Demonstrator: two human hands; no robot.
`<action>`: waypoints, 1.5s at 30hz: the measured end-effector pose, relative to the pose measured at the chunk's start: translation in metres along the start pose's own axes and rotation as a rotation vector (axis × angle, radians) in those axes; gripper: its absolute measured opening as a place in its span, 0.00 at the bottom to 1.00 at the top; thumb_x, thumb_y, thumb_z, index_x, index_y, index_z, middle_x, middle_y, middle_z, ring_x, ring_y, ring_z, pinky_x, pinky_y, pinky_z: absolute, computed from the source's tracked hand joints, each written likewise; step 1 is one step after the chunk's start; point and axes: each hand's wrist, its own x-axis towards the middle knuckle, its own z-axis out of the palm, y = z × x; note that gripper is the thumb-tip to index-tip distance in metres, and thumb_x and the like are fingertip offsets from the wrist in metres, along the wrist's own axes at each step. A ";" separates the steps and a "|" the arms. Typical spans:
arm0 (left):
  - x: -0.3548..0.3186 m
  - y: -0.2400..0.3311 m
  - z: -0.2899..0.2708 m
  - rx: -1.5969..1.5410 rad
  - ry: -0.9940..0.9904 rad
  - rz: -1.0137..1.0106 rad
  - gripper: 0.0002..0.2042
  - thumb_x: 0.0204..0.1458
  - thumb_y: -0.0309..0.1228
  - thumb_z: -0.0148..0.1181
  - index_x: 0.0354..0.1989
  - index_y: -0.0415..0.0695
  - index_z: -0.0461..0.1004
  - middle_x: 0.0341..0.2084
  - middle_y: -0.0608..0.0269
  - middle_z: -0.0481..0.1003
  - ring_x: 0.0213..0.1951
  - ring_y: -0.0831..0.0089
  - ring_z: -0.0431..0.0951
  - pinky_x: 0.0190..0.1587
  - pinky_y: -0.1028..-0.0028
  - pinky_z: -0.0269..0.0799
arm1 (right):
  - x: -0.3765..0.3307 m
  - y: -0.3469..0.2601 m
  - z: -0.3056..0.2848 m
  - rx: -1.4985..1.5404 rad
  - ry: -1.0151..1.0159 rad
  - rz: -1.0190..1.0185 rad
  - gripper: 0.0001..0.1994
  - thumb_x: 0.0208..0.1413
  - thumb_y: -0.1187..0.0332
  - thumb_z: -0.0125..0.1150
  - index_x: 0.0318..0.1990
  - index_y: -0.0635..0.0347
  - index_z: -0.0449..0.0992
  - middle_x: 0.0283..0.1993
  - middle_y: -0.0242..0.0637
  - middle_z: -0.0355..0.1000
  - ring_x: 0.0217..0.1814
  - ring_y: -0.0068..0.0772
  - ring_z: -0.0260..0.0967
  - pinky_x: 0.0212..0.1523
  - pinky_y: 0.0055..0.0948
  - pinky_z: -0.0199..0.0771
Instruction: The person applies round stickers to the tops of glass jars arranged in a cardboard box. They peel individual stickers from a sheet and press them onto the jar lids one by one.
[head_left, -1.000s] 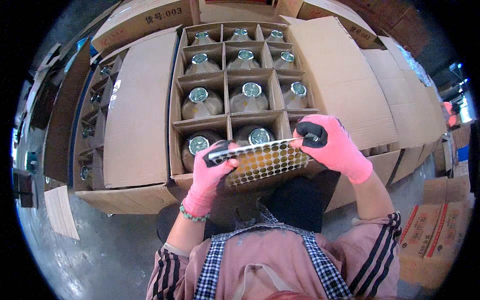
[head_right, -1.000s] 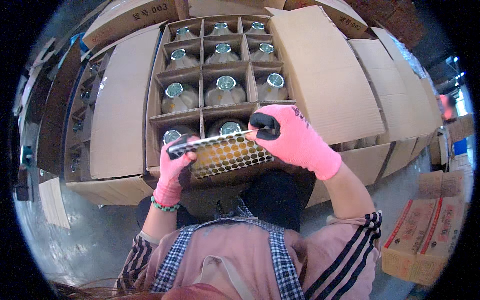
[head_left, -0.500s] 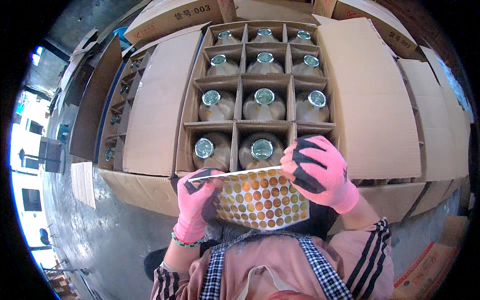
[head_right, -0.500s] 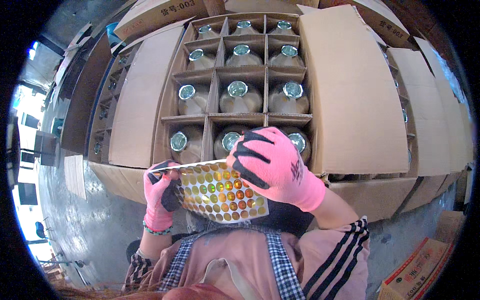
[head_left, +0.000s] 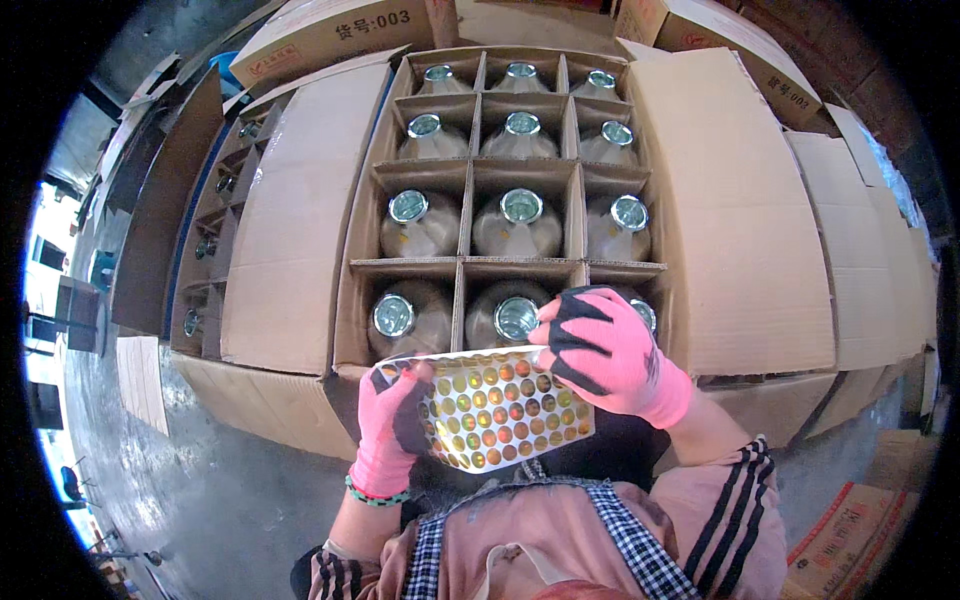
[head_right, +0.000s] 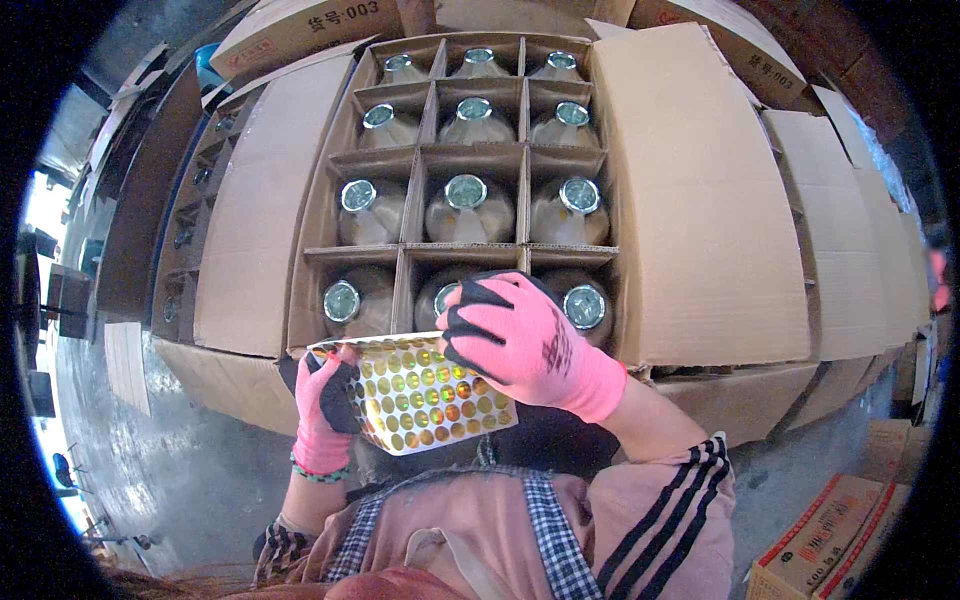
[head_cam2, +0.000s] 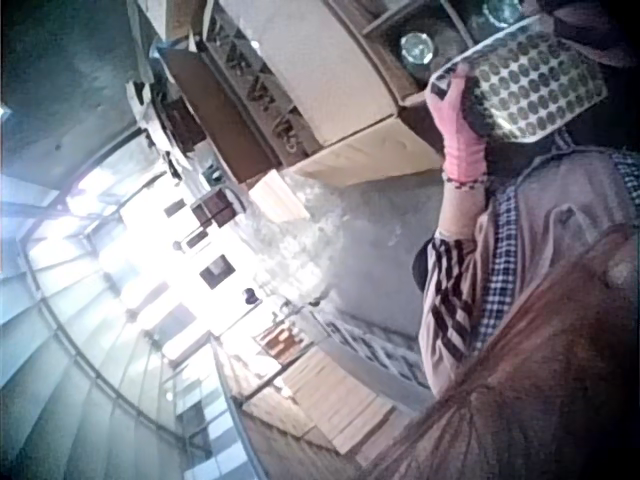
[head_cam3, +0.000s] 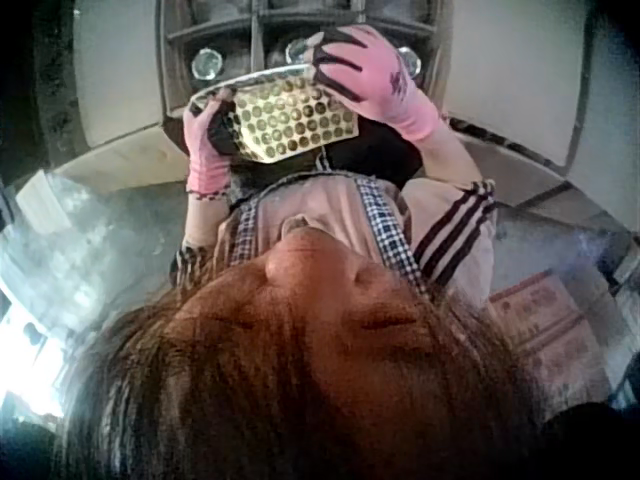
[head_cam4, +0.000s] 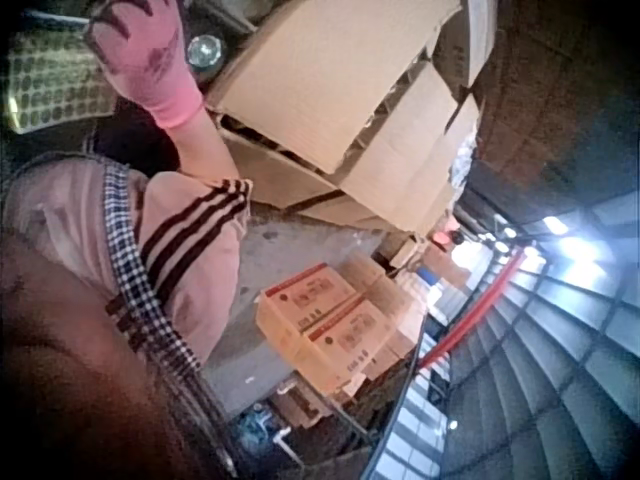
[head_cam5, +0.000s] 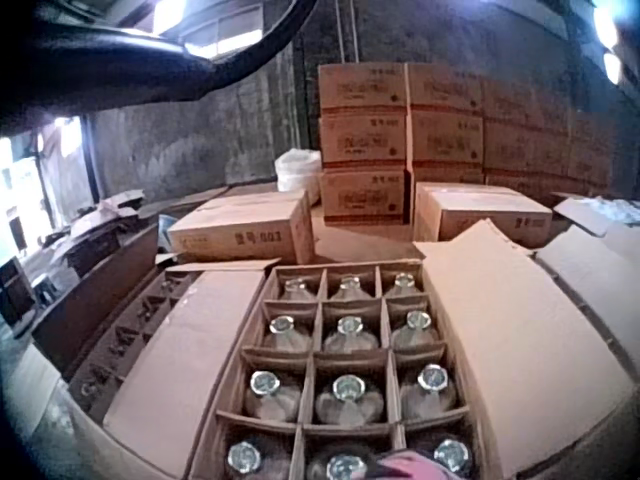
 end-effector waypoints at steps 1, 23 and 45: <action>0.002 0.000 0.000 -0.017 0.035 0.014 0.09 0.42 0.26 0.56 0.32 0.36 0.71 0.23 0.65 0.72 0.25 0.80 0.69 0.29 0.81 0.64 | 0.006 0.001 -0.009 0.073 -0.002 0.060 0.07 0.35 0.73 0.57 0.27 0.57 0.69 0.36 0.32 0.67 0.41 0.33 0.65 0.40 0.32 0.64; 0.047 -0.011 -0.044 0.201 0.004 0.314 0.07 0.39 0.22 0.58 0.29 0.35 0.73 0.22 0.65 0.73 0.27 0.81 0.71 0.32 0.83 0.65 | 0.040 0.281 -0.008 -0.840 -0.702 0.623 0.18 0.40 0.70 0.52 0.45 0.53 0.69 0.59 0.41 0.49 0.62 0.51 0.43 0.59 0.45 0.45; 0.044 -0.013 -0.050 0.122 -0.040 0.259 0.06 0.39 0.20 0.59 0.28 0.35 0.74 0.22 0.67 0.73 0.27 0.83 0.70 0.32 0.83 0.66 | 0.067 0.018 0.045 0.100 -0.431 0.221 0.07 0.40 0.69 0.56 0.26 0.61 0.67 0.26 0.44 0.65 0.33 0.45 0.64 0.33 0.36 0.63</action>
